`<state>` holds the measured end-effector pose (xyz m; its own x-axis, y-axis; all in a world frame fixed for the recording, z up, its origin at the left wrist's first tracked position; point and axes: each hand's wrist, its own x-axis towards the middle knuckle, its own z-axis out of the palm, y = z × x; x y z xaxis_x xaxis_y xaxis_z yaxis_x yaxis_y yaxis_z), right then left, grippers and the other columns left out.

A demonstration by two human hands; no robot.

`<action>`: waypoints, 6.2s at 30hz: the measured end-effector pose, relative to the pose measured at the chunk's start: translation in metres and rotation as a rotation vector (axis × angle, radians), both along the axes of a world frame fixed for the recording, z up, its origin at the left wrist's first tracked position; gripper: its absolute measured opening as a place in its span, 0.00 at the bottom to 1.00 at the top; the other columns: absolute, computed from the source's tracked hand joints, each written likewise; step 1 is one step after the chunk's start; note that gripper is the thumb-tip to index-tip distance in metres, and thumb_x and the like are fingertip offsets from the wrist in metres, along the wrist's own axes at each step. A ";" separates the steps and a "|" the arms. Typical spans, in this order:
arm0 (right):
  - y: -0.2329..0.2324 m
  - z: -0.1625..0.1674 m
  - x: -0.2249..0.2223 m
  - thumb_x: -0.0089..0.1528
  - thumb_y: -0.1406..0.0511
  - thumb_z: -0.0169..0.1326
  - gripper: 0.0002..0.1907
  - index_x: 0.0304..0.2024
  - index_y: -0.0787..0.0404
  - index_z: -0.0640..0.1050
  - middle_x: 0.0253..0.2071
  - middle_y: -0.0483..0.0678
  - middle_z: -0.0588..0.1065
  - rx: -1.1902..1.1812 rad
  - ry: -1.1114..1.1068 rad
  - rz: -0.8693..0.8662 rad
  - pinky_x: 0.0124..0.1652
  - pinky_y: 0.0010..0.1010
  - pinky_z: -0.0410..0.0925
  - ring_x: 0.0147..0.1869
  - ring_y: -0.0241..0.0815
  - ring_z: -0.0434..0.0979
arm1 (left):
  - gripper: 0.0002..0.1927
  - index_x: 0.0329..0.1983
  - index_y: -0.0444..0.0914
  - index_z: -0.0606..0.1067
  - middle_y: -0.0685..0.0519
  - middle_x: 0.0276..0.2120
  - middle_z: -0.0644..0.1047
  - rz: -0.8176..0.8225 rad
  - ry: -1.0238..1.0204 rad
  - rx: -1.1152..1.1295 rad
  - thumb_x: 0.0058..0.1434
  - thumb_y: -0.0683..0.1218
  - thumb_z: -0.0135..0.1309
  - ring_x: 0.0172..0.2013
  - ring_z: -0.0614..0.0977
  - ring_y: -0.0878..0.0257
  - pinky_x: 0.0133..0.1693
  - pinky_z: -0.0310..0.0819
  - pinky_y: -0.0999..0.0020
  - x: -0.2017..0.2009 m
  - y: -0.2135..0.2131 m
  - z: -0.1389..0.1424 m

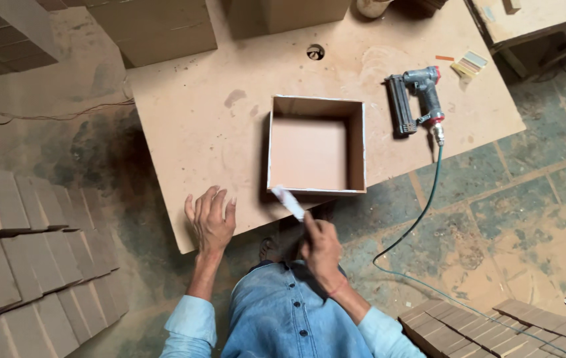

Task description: The person assembles small cardboard boxes by applying glue to the edges and using a pneumatic nail gun to secure the sides. They repeatedly stack completed boxes and continue the assembly process.

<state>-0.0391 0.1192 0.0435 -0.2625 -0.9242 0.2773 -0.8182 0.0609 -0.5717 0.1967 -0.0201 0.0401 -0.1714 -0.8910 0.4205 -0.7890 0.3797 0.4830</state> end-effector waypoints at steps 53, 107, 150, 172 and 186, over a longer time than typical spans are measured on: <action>-0.510 0.186 -0.528 0.64 0.70 0.53 0.07 0.30 0.63 0.72 0.36 0.53 0.71 -0.377 0.933 0.158 0.46 0.36 0.65 0.42 0.47 0.71 | 0.25 0.52 0.34 0.76 0.45 0.46 0.78 -0.077 -0.071 0.109 0.54 0.51 0.64 0.49 0.79 0.50 0.64 0.52 0.40 -0.252 -0.020 0.063; -0.176 0.050 -0.255 0.63 0.63 0.58 0.26 0.61 0.69 0.73 0.53 0.59 0.79 0.291 -0.735 0.244 0.51 0.36 0.77 0.54 0.48 0.82 | 0.46 0.69 0.30 0.65 0.36 0.71 0.63 0.081 0.407 0.228 0.50 0.46 0.72 0.68 0.69 0.44 0.64 0.69 0.57 -0.200 -0.016 -0.005; -0.179 0.037 -0.350 0.62 0.71 0.60 0.19 0.56 0.62 0.75 0.45 0.54 0.77 -0.142 0.019 0.224 0.54 0.45 0.69 0.49 0.54 0.76 | 0.34 0.59 0.33 0.76 0.39 0.66 0.70 -0.004 0.367 0.378 0.48 0.43 0.71 0.65 0.75 0.50 0.62 0.71 0.61 -0.175 -0.039 0.015; -0.089 0.173 -0.301 0.61 0.65 0.62 0.12 0.43 0.65 0.78 0.22 0.48 0.74 0.675 -0.828 -0.243 0.21 0.26 0.56 0.20 0.35 0.65 | 0.32 0.59 0.32 0.77 0.36 0.64 0.73 -0.132 0.391 0.210 0.51 0.46 0.71 0.63 0.76 0.43 0.60 0.73 0.57 -0.160 -0.035 0.000; -0.064 0.169 -0.219 0.58 0.68 0.65 0.14 0.43 0.66 0.76 0.23 0.44 0.72 0.635 -0.728 -0.221 0.25 0.29 0.65 0.25 0.34 0.72 | 0.33 0.59 0.32 0.77 0.37 0.65 0.72 -0.173 0.304 0.203 0.52 0.51 0.71 0.62 0.75 0.42 0.58 0.74 0.57 -0.153 -0.037 0.003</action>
<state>-0.2583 0.0548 0.2122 -0.3565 -0.7553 -0.5499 -0.2132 0.6388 -0.7392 0.0435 -0.0574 0.0435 -0.2209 -0.9302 0.2932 -0.5312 0.3669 0.7637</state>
